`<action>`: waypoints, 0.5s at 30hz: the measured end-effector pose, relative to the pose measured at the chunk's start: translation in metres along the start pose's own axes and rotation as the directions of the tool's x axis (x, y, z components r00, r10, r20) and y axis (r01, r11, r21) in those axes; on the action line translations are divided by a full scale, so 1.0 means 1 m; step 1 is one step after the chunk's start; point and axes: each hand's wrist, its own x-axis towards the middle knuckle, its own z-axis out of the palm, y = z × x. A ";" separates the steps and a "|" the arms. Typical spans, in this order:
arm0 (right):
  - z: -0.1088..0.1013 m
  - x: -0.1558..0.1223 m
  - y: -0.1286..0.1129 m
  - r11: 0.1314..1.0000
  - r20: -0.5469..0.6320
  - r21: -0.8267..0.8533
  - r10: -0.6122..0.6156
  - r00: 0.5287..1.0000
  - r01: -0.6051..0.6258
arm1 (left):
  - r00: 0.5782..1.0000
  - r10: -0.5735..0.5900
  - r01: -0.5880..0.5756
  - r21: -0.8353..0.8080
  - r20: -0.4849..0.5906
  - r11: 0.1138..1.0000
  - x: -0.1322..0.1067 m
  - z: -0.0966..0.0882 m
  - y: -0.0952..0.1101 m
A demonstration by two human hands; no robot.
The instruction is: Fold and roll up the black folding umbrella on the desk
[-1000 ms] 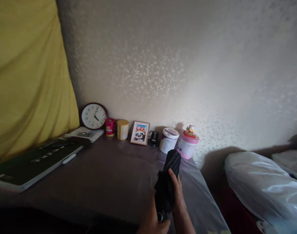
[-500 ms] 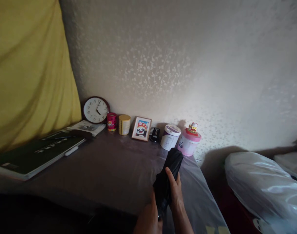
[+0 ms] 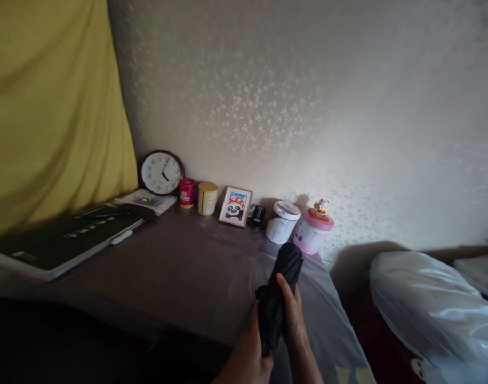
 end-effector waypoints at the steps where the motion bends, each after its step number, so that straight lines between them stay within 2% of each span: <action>1: 0.001 0.000 0.001 1.000 -0.015 -0.011 -0.006 1.000 0.006 | 0.999 0.008 -0.005 0.071 -0.039 0.997 0.000 0.000 -0.005; 3: 0.001 0.001 0.003 1.000 -0.056 -0.019 -0.012 0.998 0.011 | 0.997 -0.024 0.037 0.185 -0.072 0.982 -0.001 0.000 -0.010; 5: 0.001 0.001 0.004 1.000 -0.081 0.008 0.003 0.997 -0.002 | 0.997 -0.025 0.040 0.202 -0.075 0.979 -0.002 -0.001 -0.005; 8: -0.002 -0.001 0.000 0.981 0.017 0.128 0.148 0.989 -0.149 | 1.000 -0.012 0.012 0.038 -0.013 0.999 -0.004 -0.006 0.015; 9: -0.003 -0.002 -0.002 0.958 0.077 0.174 0.217 0.973 -0.228 | 0.996 -0.081 0.083 -0.055 0.044 0.995 -0.004 -0.007 0.022; 11: -0.004 -0.005 -0.006 0.902 0.175 0.242 0.321 0.931 -0.357 | 0.965 -0.127 0.182 -0.233 0.230 0.955 -0.005 -0.010 0.035; 13: -0.004 -0.007 -0.008 0.889 0.207 0.249 0.338 0.918 -0.384 | 0.941 -0.140 0.239 -0.315 0.307 0.919 -0.006 -0.011 0.041; 15: -0.002 -0.007 -0.009 0.935 0.174 0.196 0.263 0.949 -0.295 | 0.947 -0.159 0.243 -0.297 0.280 0.923 -0.006 -0.010 0.040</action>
